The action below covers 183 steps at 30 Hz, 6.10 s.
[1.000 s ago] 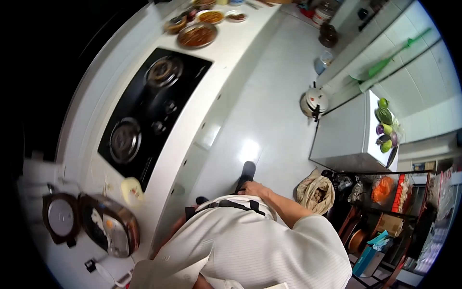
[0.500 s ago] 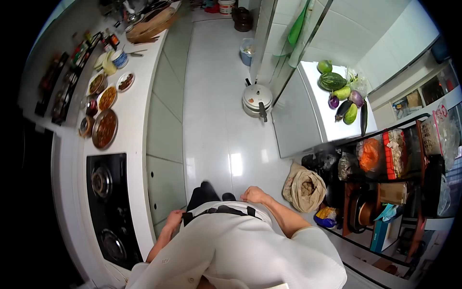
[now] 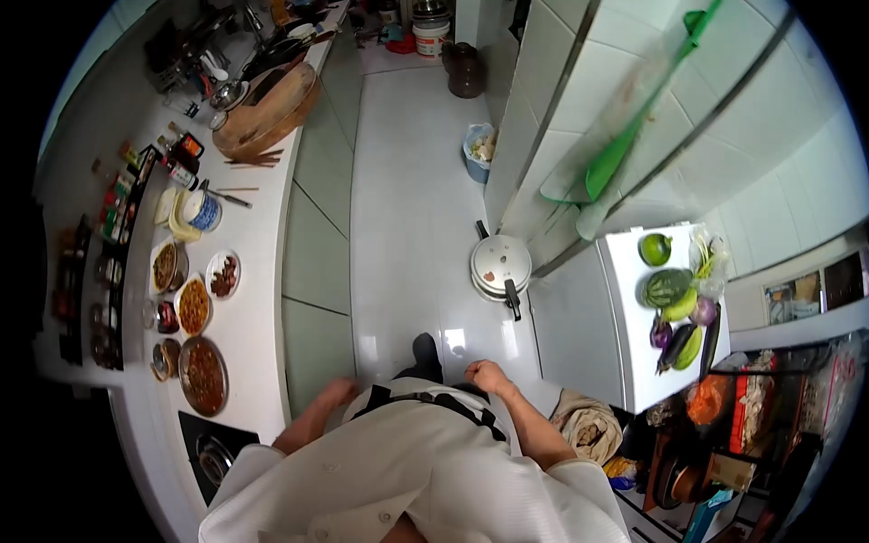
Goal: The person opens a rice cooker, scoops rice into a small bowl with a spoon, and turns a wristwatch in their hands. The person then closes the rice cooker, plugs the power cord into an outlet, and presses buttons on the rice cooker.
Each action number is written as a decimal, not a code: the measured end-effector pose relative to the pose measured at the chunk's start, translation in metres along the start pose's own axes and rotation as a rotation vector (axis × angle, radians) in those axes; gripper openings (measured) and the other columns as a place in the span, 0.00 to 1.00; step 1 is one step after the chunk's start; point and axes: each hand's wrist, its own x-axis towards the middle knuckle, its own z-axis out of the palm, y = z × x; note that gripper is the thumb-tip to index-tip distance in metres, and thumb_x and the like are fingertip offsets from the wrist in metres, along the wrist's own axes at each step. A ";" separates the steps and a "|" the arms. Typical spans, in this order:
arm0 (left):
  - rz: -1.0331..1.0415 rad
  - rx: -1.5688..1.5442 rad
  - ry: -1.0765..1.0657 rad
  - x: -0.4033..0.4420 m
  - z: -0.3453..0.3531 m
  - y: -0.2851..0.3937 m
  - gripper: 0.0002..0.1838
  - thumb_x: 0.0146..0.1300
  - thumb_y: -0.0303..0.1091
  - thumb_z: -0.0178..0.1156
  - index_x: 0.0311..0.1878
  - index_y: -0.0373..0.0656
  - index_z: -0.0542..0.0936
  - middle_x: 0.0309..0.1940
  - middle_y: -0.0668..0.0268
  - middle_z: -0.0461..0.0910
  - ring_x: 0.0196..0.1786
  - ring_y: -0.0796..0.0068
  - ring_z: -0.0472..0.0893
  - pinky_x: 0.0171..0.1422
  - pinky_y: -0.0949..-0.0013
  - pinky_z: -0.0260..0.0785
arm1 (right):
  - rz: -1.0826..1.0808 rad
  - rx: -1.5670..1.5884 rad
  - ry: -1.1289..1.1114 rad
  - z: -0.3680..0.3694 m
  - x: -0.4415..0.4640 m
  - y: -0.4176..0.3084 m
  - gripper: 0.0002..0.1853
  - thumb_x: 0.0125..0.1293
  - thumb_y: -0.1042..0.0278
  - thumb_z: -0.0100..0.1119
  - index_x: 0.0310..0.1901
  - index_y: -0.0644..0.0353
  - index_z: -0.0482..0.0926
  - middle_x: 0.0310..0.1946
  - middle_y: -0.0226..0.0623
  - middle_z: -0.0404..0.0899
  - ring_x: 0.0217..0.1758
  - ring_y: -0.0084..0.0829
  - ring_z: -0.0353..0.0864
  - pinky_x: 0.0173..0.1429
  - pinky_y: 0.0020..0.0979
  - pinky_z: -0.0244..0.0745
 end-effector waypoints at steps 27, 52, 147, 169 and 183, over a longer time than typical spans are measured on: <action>-0.369 -0.239 0.094 0.363 -0.313 0.225 0.09 0.63 0.35 0.63 0.35 0.42 0.88 0.30 0.62 0.88 0.29 0.69 0.87 0.30 0.67 0.80 | -0.050 0.059 -0.030 -0.432 0.591 -0.223 0.12 0.68 0.66 0.62 0.41 0.69 0.84 0.30 0.39 0.84 0.29 0.29 0.82 0.33 0.35 0.76; -0.029 -0.609 0.327 0.796 -0.864 0.444 0.22 0.63 0.41 0.62 0.54 0.35 0.84 0.41 0.60 0.86 0.40 0.69 0.86 0.40 0.64 0.80 | 0.031 0.077 -0.189 -0.637 1.054 -0.502 0.08 0.65 0.69 0.58 0.29 0.60 0.81 0.27 0.40 0.83 0.26 0.32 0.82 0.29 0.35 0.77; 0.089 -1.658 2.790 0.527 -0.767 0.742 0.29 0.62 0.21 0.70 0.67 0.34 0.74 0.44 0.67 0.84 0.47 0.79 0.83 0.53 0.73 0.78 | -0.352 -0.572 -2.495 -0.410 0.776 -0.928 0.25 0.67 0.82 0.64 0.67 0.67 0.75 0.56 0.38 0.82 0.58 0.28 0.81 0.62 0.30 0.79; -0.906 -1.436 3.025 0.301 -0.538 0.622 0.33 0.56 0.24 0.72 0.65 0.34 0.74 0.32 0.68 0.81 0.36 0.81 0.80 0.43 0.73 0.76 | -0.269 -0.913 -2.486 -0.209 0.462 -0.731 0.15 0.70 0.79 0.48 0.52 0.69 0.82 0.38 0.30 0.85 0.40 0.19 0.82 0.46 0.24 0.79; -0.691 -1.532 2.863 0.166 -0.395 0.559 0.32 0.57 0.19 0.70 0.66 0.36 0.72 0.36 0.70 0.83 0.40 0.83 0.81 0.49 0.74 0.75 | -0.583 -0.807 -2.426 -0.111 0.322 -0.655 0.12 0.71 0.77 0.50 0.47 0.67 0.85 0.36 0.29 0.86 0.39 0.19 0.82 0.43 0.24 0.78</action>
